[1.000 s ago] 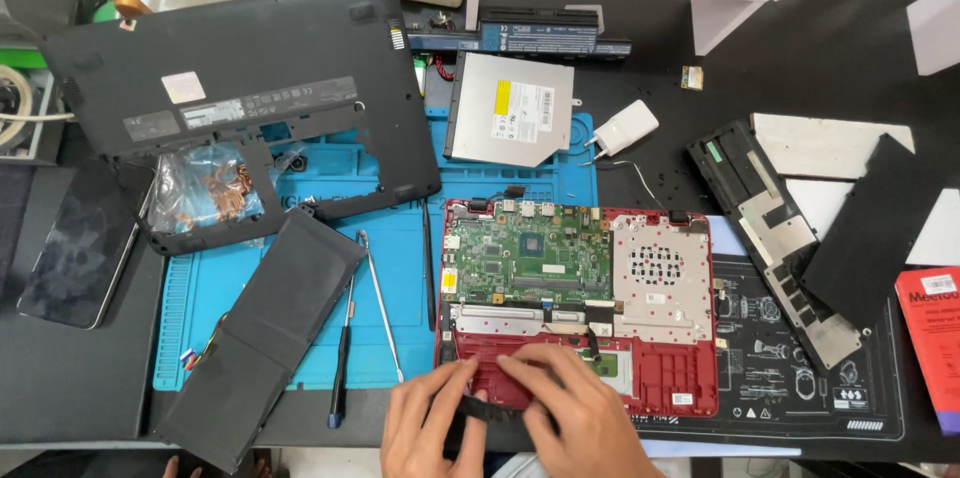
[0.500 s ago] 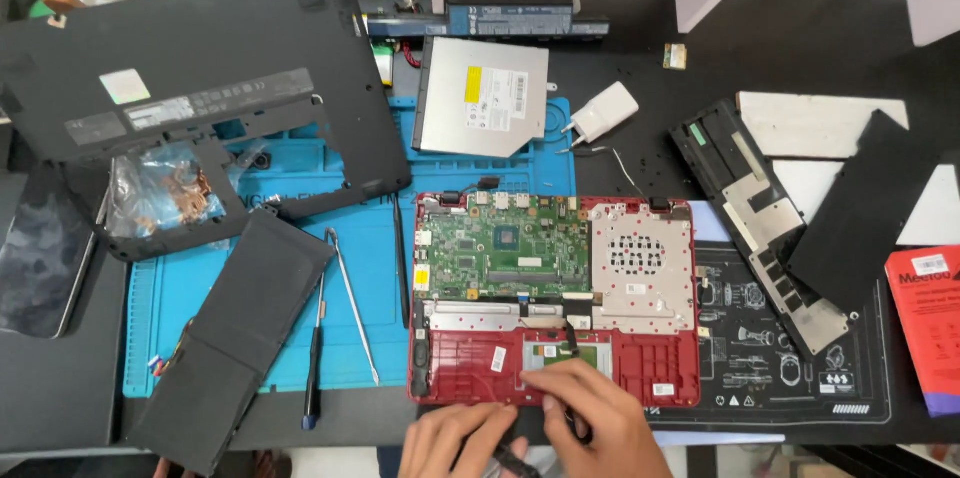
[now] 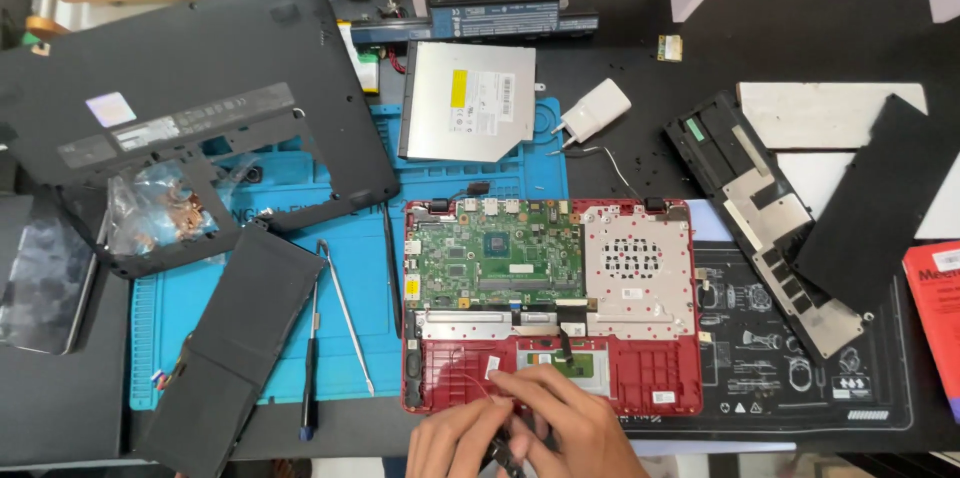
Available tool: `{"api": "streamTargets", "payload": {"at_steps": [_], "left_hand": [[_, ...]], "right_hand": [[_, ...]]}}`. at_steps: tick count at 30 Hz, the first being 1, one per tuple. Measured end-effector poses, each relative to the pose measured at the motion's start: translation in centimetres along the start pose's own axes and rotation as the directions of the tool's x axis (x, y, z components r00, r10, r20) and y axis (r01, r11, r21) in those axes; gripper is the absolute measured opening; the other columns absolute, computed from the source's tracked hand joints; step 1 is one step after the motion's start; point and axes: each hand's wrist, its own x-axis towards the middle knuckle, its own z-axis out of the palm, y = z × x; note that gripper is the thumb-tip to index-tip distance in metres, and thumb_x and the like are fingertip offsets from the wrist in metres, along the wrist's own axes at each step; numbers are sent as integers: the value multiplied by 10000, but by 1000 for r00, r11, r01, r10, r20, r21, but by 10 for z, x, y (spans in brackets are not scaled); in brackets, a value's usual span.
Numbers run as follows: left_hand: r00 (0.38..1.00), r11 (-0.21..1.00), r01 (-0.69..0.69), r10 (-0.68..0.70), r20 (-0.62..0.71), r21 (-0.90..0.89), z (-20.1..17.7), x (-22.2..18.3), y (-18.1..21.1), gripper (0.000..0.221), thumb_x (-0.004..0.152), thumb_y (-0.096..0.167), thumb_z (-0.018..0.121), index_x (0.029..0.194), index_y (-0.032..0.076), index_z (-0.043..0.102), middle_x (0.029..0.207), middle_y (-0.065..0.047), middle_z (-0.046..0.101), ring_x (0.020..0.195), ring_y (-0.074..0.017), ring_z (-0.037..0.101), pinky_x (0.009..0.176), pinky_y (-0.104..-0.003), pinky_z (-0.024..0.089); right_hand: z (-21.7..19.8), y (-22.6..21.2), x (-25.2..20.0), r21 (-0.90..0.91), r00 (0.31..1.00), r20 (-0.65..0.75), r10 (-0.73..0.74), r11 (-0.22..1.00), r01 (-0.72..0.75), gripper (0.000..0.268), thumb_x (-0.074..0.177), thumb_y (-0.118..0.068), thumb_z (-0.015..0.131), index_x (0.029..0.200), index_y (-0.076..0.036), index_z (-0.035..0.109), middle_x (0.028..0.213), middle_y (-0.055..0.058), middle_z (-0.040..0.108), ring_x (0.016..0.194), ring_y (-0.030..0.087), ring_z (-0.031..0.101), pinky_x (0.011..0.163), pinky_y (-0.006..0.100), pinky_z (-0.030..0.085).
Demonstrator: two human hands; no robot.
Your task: The person works at a repair bench on a partially disassembled laptop, using a screwdriver to unscrew and manipulate components on the exposed motherboard and chassis. They reposition the laptop base, handle small parts and connectors, and set a removed panel aside while continuing to work on the board.
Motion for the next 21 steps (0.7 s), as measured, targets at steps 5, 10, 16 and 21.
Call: {"api": "streamTargets", "payload": {"at_steps": [5,10,16,21], "left_hand": [[985,1000,16,-11,-170,26,1,11,0,341,870,290,780,1134,77,753,1062,-75,750,969,-238,731,871,-376,566],[985,995,-94,99,-140,40,12,-2,9,312,755,268,852,1023,134,766,939,-18,741,861,-207,709,816,-378,553],[967,986,-155,164,-194,61,49,-22,14,214,780,100,812,930,245,764,891,102,709,826,-103,708,777,-313,553],[978,981,-191,187,-93,-29,45,-10,27,238,765,155,816,991,214,773,906,75,711,850,-125,710,798,-327,557]], "right_hand": [[3,4,1,-4,996,-19,82,997,-82,443,829,-76,767,1270,-85,724,1108,66,736,678,124,726,591,289,592],[2,4,-1,-19,996,-52,-70,997,69,510,783,-14,769,1286,-57,698,1123,109,697,693,109,695,552,264,568],[1,-7,-2,28,982,-183,48,999,-44,596,742,-16,884,1308,-103,718,1039,72,759,639,75,665,429,241,487],[-7,0,-9,-35,925,-257,-280,959,281,505,806,25,793,1296,-63,706,1070,87,720,915,116,738,711,224,595]]}}
